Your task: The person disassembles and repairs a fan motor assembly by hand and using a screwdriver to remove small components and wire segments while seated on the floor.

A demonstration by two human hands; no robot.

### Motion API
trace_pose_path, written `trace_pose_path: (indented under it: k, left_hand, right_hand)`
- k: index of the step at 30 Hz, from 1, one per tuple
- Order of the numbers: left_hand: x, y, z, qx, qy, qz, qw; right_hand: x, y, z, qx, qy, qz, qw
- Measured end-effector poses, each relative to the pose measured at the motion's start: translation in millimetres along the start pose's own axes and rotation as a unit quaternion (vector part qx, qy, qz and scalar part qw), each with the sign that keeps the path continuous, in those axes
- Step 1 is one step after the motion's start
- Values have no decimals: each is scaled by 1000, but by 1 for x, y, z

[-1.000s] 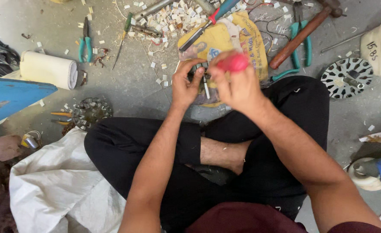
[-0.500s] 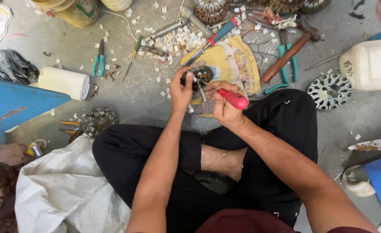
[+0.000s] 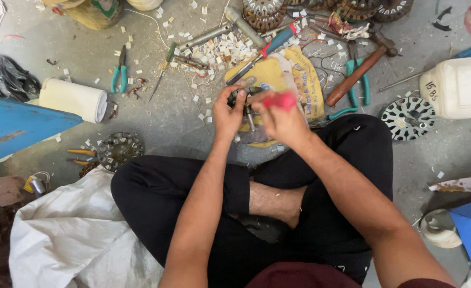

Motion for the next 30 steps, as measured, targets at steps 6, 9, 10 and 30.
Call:
trace_pose_path:
  k: [6,9,10,30]
  left_hand:
    - [-15,-9,-28,60,-110,52,991]
    - [-16,-14,-21,50,-99,62,992]
    - [-11,-15,-18,43,-101,66,992]
    - [-10,-13,18,53,-21,-51,997]
  right_hand:
    - [11,29,-21,104,-118,-73,985]
    - [2,22,-10,41,-13,9,999]
    - [0,18,-4,17,35,30,999]
    - [-19,-34,26,-158,89,20,983]
Point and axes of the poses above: each hand's wrist, its own x-axis away from the middle knuckle, its own y-axis out of the palm, z = x × y, the point moved 1 cm from there along -x, towards the middle knuckle, and after that the axes turned 4 degrees about -x, right-handed, at the moved point
